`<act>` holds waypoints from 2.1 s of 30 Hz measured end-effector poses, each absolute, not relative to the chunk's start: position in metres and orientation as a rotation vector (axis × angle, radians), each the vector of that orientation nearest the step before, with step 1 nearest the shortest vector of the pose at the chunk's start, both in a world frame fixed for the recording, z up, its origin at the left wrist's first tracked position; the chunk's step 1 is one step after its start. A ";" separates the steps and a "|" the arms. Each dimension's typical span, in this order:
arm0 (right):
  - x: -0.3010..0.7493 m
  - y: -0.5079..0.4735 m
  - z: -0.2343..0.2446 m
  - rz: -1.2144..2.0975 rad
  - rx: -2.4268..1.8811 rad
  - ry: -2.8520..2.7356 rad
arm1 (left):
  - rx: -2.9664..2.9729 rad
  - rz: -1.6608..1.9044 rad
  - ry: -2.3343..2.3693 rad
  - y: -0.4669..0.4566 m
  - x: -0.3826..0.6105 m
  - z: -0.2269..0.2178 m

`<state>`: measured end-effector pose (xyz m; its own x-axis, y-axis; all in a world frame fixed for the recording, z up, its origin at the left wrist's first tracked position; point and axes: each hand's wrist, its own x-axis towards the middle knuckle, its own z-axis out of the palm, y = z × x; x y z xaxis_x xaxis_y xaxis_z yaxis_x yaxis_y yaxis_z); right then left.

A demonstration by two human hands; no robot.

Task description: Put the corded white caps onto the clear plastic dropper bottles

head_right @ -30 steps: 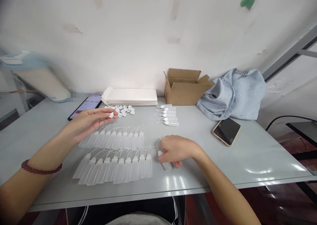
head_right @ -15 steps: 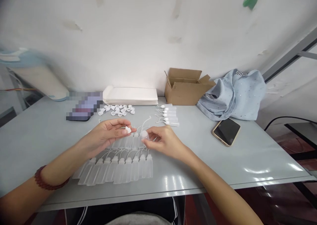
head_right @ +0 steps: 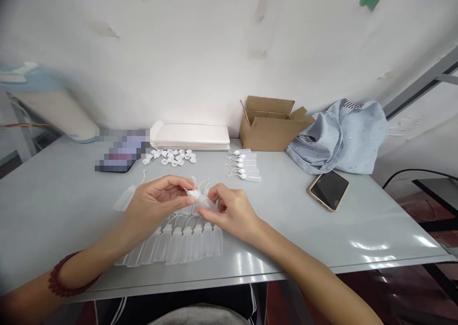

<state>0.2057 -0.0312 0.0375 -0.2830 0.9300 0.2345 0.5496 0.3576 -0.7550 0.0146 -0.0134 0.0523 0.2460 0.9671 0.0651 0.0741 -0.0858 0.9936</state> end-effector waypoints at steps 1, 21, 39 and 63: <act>0.206 -0.032 0.036 0.677 -1.277 -1.972 | 1.438 1.036 1.066 -0.014 0.015 0.052; 0.206 -0.029 0.022 -0.404 -0.870 -2.091 | 1.371 0.913 0.945 -0.010 0.011 0.056; 0.208 -0.027 0.025 -0.399 -0.802 -2.068 | 1.700 0.881 0.902 -0.011 0.008 0.057; 0.209 -0.027 0.027 -0.638 -0.778 -2.119 | 1.394 0.689 1.049 -0.012 0.013 0.061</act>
